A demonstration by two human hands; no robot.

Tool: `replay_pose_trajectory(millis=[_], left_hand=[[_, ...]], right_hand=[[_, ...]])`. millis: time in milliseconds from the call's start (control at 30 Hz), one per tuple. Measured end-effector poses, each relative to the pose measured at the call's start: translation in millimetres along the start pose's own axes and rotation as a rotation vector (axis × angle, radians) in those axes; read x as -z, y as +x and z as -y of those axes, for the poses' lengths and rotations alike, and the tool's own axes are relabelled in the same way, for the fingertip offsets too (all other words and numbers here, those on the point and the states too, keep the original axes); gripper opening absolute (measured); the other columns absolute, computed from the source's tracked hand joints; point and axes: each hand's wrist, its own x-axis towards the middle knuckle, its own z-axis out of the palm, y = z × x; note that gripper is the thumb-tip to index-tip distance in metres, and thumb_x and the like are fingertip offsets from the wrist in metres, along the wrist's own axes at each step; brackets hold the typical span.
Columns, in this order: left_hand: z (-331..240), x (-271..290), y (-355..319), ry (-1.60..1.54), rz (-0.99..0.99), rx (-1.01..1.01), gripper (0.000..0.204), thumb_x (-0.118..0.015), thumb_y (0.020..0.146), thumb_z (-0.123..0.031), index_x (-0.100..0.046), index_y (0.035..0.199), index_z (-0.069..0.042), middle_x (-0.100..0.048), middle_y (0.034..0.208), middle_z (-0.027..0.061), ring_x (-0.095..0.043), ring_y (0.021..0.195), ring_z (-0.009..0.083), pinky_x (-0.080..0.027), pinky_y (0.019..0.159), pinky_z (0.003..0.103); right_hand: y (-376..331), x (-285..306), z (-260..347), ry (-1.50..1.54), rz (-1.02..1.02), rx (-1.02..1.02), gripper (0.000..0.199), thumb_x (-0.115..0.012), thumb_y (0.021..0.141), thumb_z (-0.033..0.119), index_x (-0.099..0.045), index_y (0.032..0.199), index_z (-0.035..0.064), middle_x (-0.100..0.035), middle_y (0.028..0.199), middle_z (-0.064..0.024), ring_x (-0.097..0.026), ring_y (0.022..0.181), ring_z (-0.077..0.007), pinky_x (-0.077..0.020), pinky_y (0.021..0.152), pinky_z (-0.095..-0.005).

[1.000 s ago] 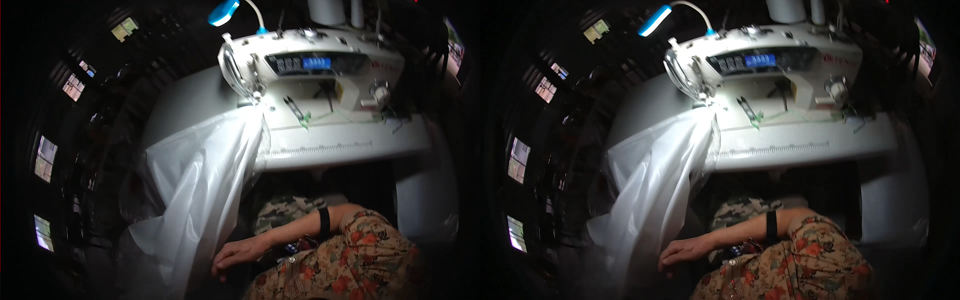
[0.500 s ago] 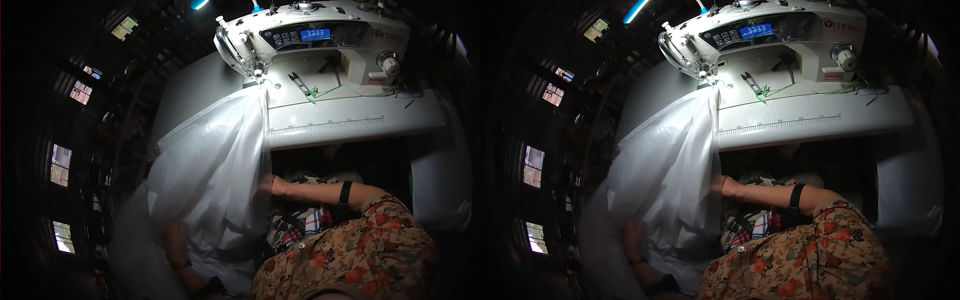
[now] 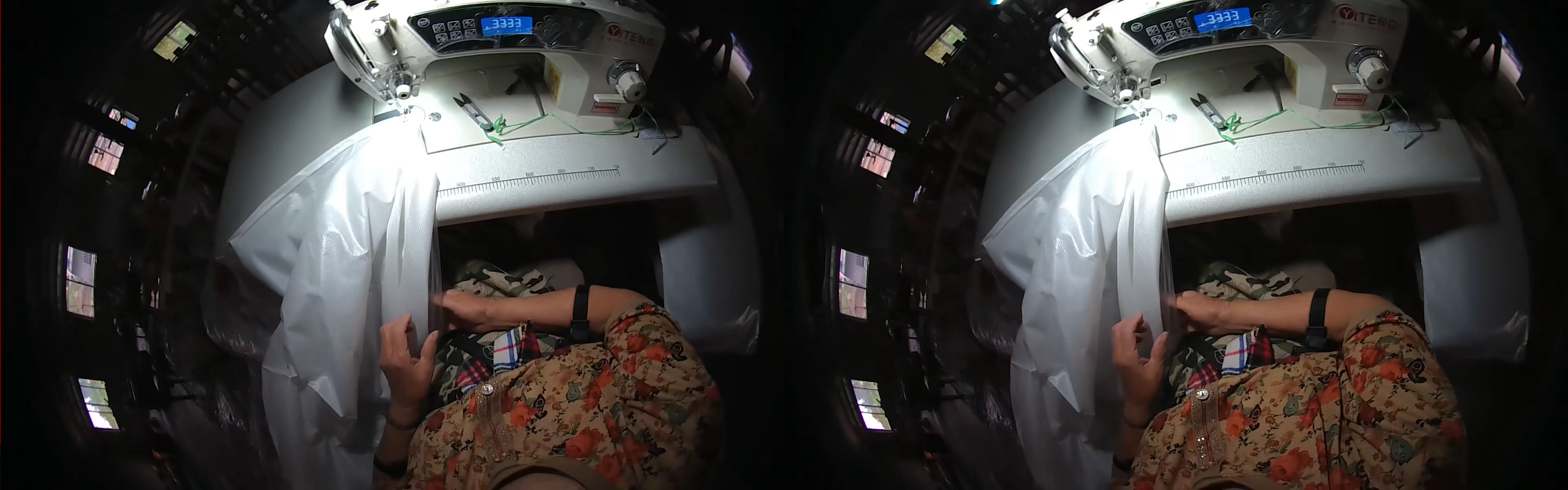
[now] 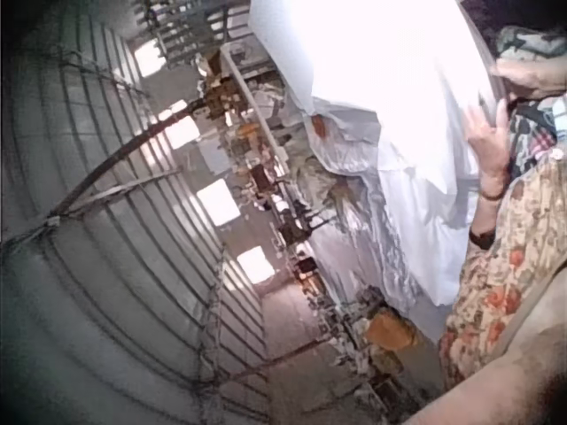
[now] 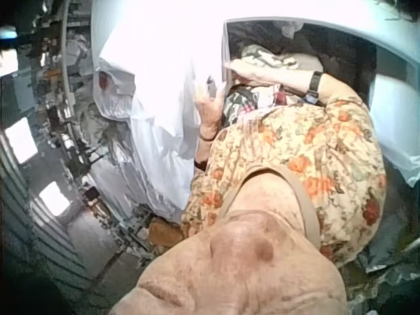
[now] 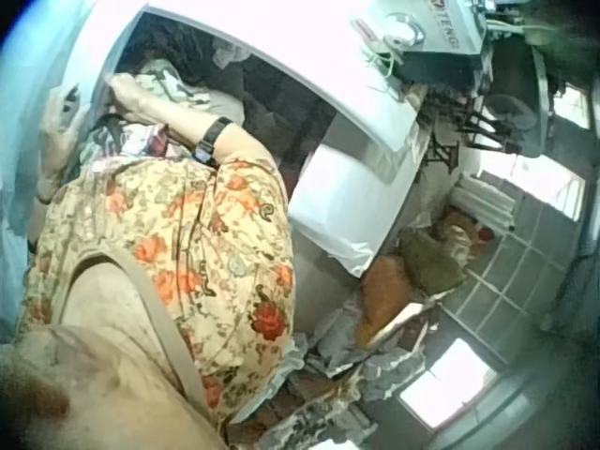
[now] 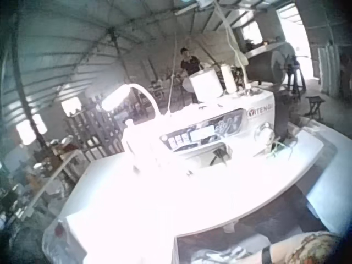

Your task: Sewing a large piece of white fabric using an industrial sewing machine.

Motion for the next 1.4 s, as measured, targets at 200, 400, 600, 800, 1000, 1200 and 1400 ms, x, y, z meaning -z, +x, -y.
replay_pose_trajectory(millis=[200,400,600,800,1000,1200,1400], left_hand=[[41.3,-22.1,-12.6,0.403,-0.06,-0.059,0.048,-0.076,0.08,-0.016,-0.053,0.118,0.002,-0.051,0.117,0.0233,-0.05,0.109,0.0419,-0.042,0.092,0.048],[87.9,-12.5,-29.3,0.04,-0.013,0.328,0.034,-0.065,0.09,-0.011,-0.054,0.117,0.006,-0.061,0.104,0.0192,-0.061,0.095,0.0337,-0.049,0.084,0.04],[58.3,94.0,-25.2,-0.899,-0.277,0.528,0.028,-0.056,0.099,-0.013,-0.057,0.117,0.008,-0.065,0.11,0.0138,-0.063,0.092,0.0196,-0.051,0.083,0.03],[37.5,96.5,-5.6,-0.859,-0.081,0.359,0.026,-0.051,0.102,-0.015,-0.058,0.115,0.007,-0.065,0.112,0.013,-0.062,0.096,0.017,-0.048,0.09,0.029],[17.7,88.7,0.3,-0.61,-0.218,0.351,0.027,-0.055,0.098,-0.008,-0.058,0.122,0.005,-0.065,0.112,0.0123,-0.061,0.101,0.017,-0.049,0.088,0.03],[-6.8,84.5,11.0,0.002,-0.072,-0.263,0.014,-0.063,0.087,0.0,-0.072,0.097,0.004,-0.066,0.104,0.0131,-0.063,0.102,0.0204,-0.049,0.084,0.029],[-25.3,65.7,20.2,-0.336,0.389,0.033,0.034,-0.081,0.078,-0.022,-0.067,0.094,0.004,-0.067,0.08,0.0105,-0.065,0.072,0.0197,-0.051,0.068,0.029]], right_hand=[[-23.2,1.9,35.8,0.121,0.003,0.2,0.053,-0.04,0.101,0.057,-0.062,0.103,0.0086,-0.067,0.089,-0.0023,-0.062,0.078,-0.0113,-0.0476,0.072,-0.0228],[-38.4,9.3,40.1,-0.232,-0.012,0.395,0.019,-0.062,0.097,0.023,-0.062,0.098,0.0048,-0.06,0.08,0.0011,-0.057,0.072,-0.0068,-0.046,0.069,-0.022],[-83.5,7.9,76.9,-0.373,-0.213,0.394,0.019,-0.061,0.097,0.02,-0.065,0.092,0.0016,-0.065,0.079,-0.0034,-0.059,0.066,-0.0073,-0.0497,0.063,-0.0232],[-104.8,-37.3,100.7,-1.094,-0.698,1.263,0.027,-0.06,0.094,0.012,-0.058,0.117,-0.0025,-0.068,0.102,-0.0123,-0.066,0.094,-0.0209,-0.0521,0.086,-0.032],[-84.7,-78.5,128.7,-0.501,-0.081,0.592,0.033,-0.055,0.1,0.018,-0.054,0.127,-0.0005,-0.062,0.119,-0.0092,-0.059,0.108,-0.0135,-0.0479,0.096,-0.029],[-76.9,-73.7,47.3,-0.605,0.147,0.502,0.04,-0.057,0.099,0.032,-0.06,0.106,-0.0067,-0.065,0.09,-0.0108,-0.059,0.085,-0.014,-0.0488,0.076,-0.0329],[-107.7,-85.2,20.7,-0.978,0.105,0.49,0.032,-0.057,0.096,0.026,-0.056,0.1,-0.0056,-0.063,0.084,-0.026,-0.065,0.082,-0.0419,-0.0516,0.07,-0.0456]])
